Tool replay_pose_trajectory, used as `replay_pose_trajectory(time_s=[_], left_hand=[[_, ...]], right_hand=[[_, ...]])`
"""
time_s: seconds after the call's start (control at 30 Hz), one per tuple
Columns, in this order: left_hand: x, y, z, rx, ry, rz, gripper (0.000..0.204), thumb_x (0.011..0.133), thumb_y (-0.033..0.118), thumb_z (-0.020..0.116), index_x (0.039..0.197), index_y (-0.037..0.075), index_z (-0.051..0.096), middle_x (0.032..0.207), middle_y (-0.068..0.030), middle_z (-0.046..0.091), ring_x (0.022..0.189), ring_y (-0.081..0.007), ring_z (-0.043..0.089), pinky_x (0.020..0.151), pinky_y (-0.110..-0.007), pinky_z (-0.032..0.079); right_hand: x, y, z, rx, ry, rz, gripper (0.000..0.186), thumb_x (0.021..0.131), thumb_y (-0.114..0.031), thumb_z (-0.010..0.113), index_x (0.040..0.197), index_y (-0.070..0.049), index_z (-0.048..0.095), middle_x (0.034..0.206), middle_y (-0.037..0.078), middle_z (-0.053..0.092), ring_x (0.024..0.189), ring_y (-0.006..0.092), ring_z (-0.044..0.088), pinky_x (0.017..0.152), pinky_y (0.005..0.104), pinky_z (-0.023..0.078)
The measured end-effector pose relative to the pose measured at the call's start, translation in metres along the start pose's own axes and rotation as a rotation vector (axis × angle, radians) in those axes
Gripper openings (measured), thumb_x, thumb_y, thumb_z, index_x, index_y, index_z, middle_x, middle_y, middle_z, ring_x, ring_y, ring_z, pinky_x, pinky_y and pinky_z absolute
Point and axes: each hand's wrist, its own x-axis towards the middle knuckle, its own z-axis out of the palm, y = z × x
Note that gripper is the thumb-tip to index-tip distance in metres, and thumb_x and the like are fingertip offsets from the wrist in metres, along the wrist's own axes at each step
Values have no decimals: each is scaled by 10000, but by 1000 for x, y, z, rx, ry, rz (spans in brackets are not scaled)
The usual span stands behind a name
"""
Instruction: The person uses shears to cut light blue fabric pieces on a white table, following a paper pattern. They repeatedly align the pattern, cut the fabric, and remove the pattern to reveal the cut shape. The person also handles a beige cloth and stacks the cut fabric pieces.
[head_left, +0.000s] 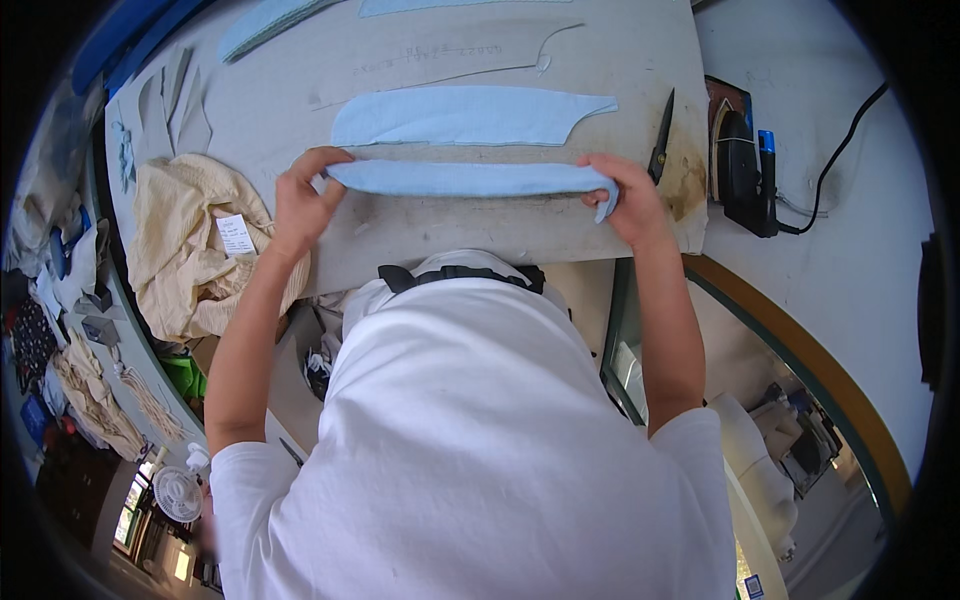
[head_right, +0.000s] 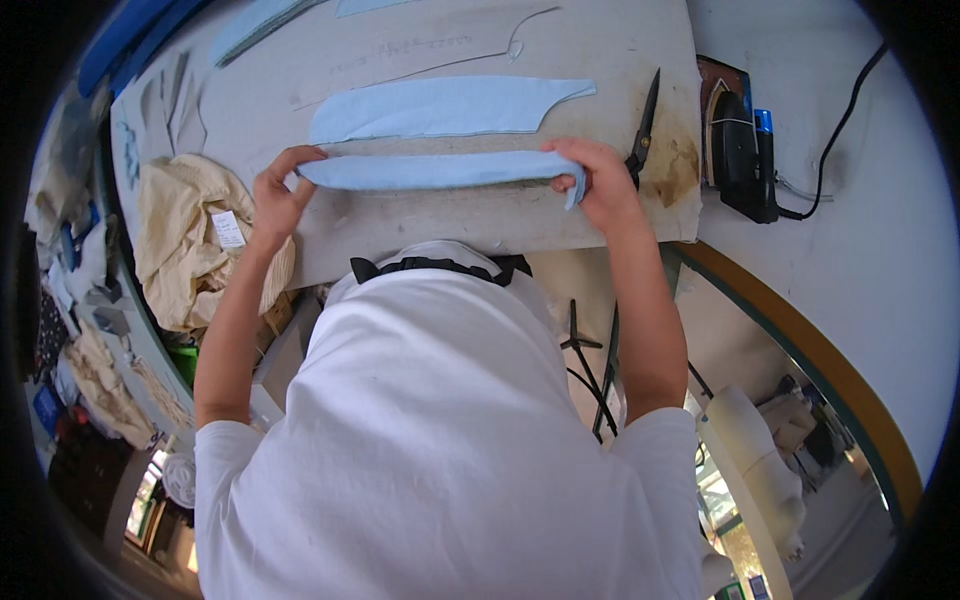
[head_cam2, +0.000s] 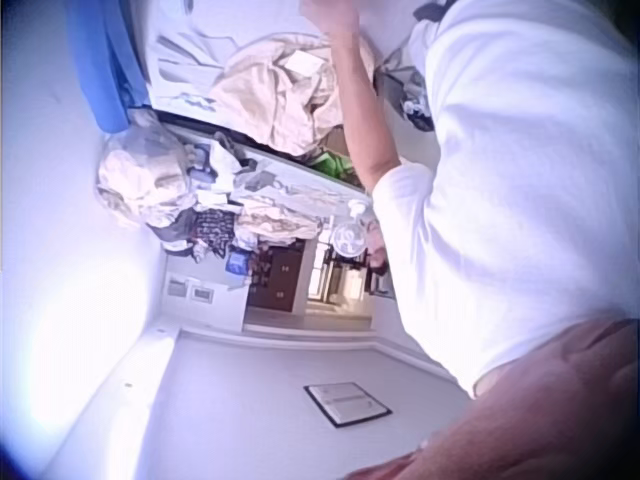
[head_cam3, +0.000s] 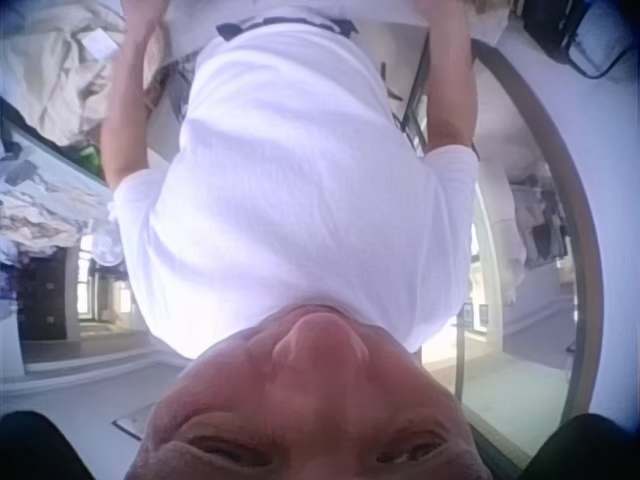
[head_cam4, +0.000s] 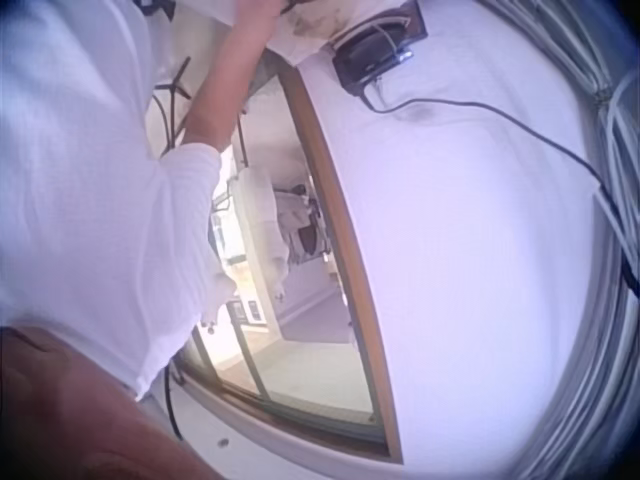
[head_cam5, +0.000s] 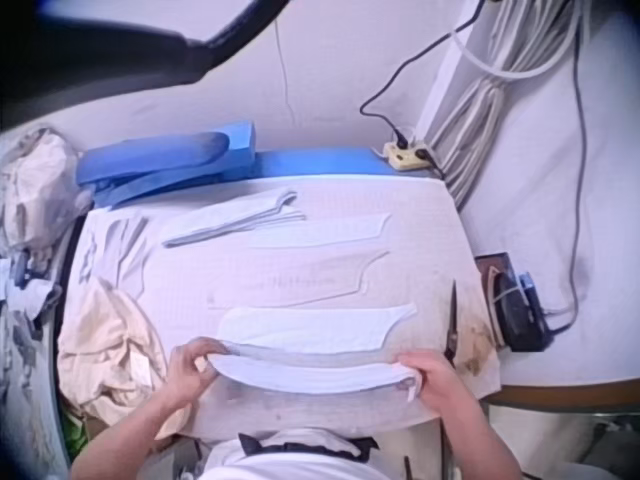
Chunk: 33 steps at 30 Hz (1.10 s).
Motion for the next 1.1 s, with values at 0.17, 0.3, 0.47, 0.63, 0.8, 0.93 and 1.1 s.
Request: replay_pose_trajectory(time_s=[0.17, 0.3, 0.47, 0.63, 0.8, 0.93, 1.1], left_hand=[[51, 15, -18, -635, -142, -566, 230, 862, 72, 553, 1006, -82, 645, 796, -131, 681, 584, -191, 662, 568, -308, 559], [80, 5, -13, -616, -230, -694, 223, 872, 98, 582, 993, -86, 622, 798, -122, 665, 595, -192, 667, 555, -295, 564], [79, -7, -5, -554, -181, -714, 231, 899, 116, 605, 1025, -77, 628, 853, -120, 668, 605, -183, 669, 597, -296, 591], [68, -10, -5, -465, -164, -688, 219, 946, 144, 632, 992, -68, 657, 836, -126, 681, 599, -180, 674, 573, -276, 587], [64, -20, -8, -480, -188, -628, 195, 958, 161, 644, 920, -29, 657, 782, -111, 692, 567, -158, 655, 549, -282, 568], [66, -19, -9, -445, -196, -642, 199, 957, 167, 640, 899, -24, 651, 758, -113, 696, 555, -152, 646, 540, -284, 558], [67, -22, -2, -392, -214, -646, 238, 959, 223, 648, 888, -4, 640, 726, -76, 664, 575, -140, 643, 540, -273, 549]], right_hand=[[36, -32, 1, 335, -32, 54, 248, 985, -135, 508, 1068, 79, 605, 946, 157, 696, 825, 219, 685, 643, 309, 561], [65, -43, 10, 466, 132, 28, 295, 965, -59, 441, 1148, 167, 494, 1193, 285, 625, 1070, 366, 674, 753, 311, 615], [67, -47, 16, 175, 169, 73, 221, 940, -94, 513, 994, 111, 576, 1072, 224, 675, 962, 277, 699, 675, 284, 596], [66, -39, 14, -625, 222, -19, 206, 877, -188, 692, 742, -53, 614, 704, 16, 613, 596, 89, 564, 516, 219, 426], [62, -35, 21, -671, 264, -106, 297, 863, -203, 727, 641, -102, 558, 591, -51, 493, 514, 49, 431, 481, 223, 321], [65, -34, 17, -675, 264, -140, 294, 825, -209, 742, 628, -79, 568, 582, -35, 506, 511, 61, 444, 473, 239, 328], [80, -20, 8, -798, 358, -187, 311, 757, -233, 762, 584, -45, 585, 544, -2, 524, 486, 93, 470, 465, 274, 350]])
